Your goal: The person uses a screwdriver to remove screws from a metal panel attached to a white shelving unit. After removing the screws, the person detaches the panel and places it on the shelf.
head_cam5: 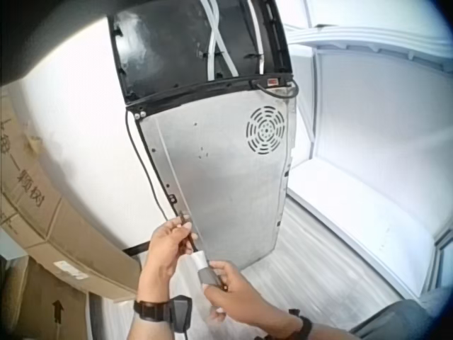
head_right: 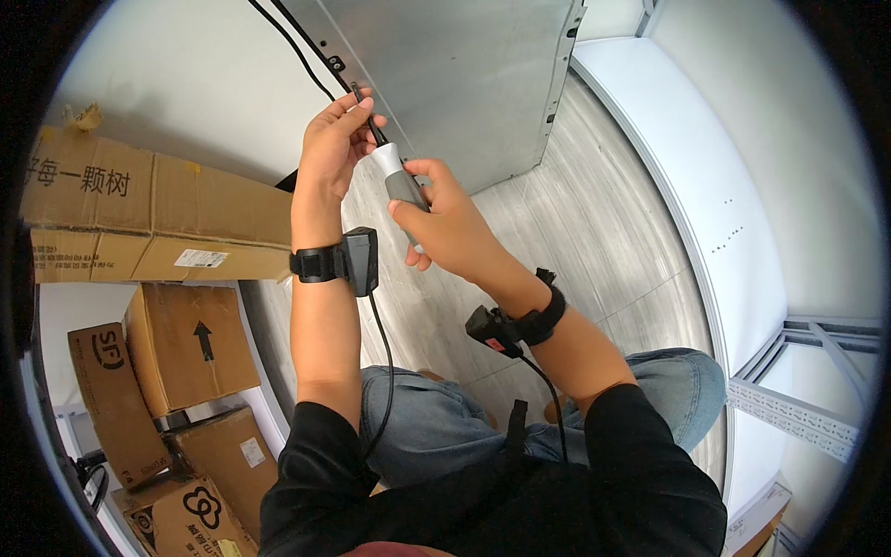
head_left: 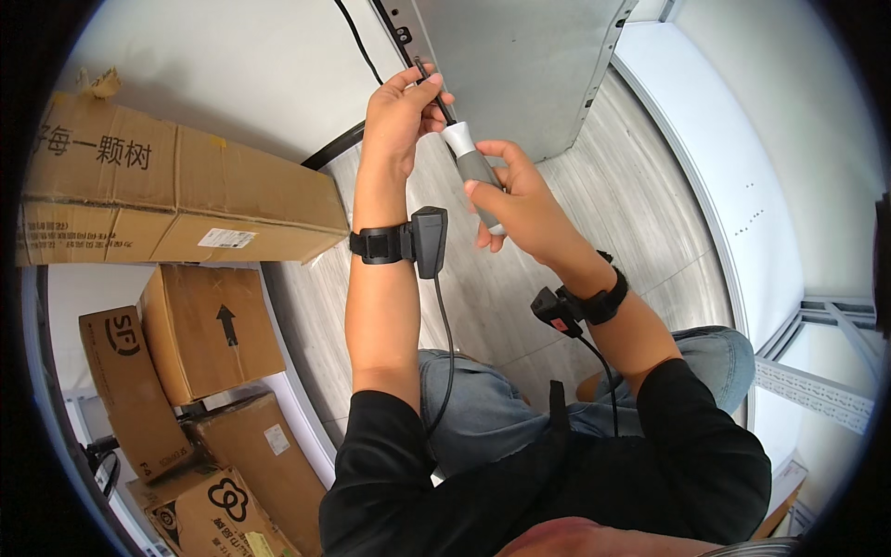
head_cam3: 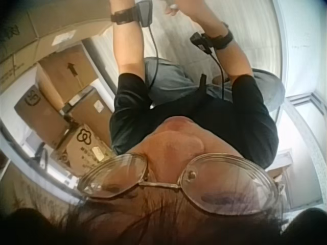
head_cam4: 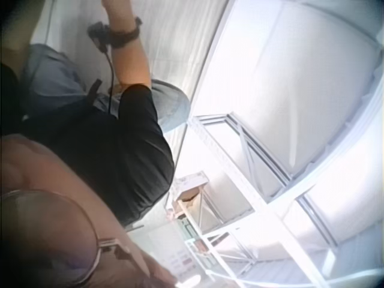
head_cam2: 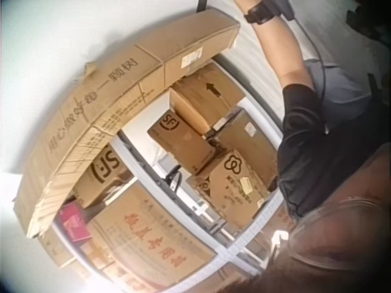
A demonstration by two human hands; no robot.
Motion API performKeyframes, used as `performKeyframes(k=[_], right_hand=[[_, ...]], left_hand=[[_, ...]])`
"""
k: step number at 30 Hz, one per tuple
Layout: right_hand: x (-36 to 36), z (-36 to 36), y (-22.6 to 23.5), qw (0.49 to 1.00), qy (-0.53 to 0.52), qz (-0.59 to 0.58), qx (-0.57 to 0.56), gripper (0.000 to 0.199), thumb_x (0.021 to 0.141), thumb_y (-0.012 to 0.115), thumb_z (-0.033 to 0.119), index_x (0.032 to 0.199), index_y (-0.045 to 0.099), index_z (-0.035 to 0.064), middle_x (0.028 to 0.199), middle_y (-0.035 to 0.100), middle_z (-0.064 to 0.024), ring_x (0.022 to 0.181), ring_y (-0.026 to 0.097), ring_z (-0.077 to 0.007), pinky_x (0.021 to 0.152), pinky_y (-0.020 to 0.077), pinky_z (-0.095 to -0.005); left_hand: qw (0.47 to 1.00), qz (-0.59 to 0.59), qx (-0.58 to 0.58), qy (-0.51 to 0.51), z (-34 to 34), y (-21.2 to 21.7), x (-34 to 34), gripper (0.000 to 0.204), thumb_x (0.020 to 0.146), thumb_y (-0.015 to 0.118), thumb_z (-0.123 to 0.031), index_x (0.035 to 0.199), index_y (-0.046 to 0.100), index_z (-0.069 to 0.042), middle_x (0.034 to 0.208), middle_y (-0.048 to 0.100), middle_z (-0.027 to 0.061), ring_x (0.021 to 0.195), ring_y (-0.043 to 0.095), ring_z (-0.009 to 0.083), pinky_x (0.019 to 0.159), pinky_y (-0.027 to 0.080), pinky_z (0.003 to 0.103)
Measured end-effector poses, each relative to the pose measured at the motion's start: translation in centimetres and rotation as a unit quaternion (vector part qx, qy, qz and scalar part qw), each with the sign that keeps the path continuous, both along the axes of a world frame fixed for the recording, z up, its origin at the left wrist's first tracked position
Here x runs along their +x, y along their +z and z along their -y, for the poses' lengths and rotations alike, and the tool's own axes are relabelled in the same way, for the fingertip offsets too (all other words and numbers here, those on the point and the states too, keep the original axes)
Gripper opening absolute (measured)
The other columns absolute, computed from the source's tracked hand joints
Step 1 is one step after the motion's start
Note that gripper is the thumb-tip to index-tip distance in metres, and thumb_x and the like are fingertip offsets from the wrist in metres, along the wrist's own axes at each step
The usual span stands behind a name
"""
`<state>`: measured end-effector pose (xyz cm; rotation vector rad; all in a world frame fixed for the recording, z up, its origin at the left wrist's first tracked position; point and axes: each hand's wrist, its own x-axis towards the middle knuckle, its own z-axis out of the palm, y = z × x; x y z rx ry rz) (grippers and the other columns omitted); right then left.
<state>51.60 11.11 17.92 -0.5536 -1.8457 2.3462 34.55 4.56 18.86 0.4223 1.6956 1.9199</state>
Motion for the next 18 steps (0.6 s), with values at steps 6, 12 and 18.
performKeyframes(k=[6,12,18], right_hand=[[-0.6,-0.1,-0.3,0.987,0.018,0.017,0.157,0.052,0.079,0.065,0.020,0.118,0.039,-0.0010,0.077,0.055,-0.0069,0.054,0.058,-0.0134,0.043,0.0440,-0.0263],[-0.7,-0.4,-1.0,0.995,0.092,0.008,-0.045,0.050,0.082,0.061,0.021,0.122,0.039,0.0015,0.090,0.058,-0.0101,0.064,0.062,-0.0150,0.048,0.0478,-0.0284],[-0.5,-0.7,-2.1,0.988,0.084,-0.009,-0.129,0.057,0.084,0.060,0.019,0.131,0.033,-0.0002,0.090,0.056,-0.0090,0.072,0.061,-0.0154,0.056,0.0517,-0.0301]], left_hand=[[0.999,-0.033,-0.016,0.001,0.4,-0.4,-0.4,0.033,0.083,0.067,-0.010,0.112,0.055,0.000,0.072,0.062,0.0042,0.053,0.055,0.0085,0.050,0.046,0.021],[0.999,-0.038,-0.001,-0.002,0.7,-0.5,-0.6,0.034,0.085,0.062,-0.006,0.116,0.053,0.003,0.074,0.064,0.0062,0.057,0.060,0.0124,0.050,0.046,0.022],[0.999,-0.049,-0.019,0.003,0.7,0.0,-0.3,0.029,0.088,0.057,-0.006,0.115,0.053,0.004,0.078,0.065,0.0079,0.062,0.062,0.0141,0.054,0.048,0.024]])
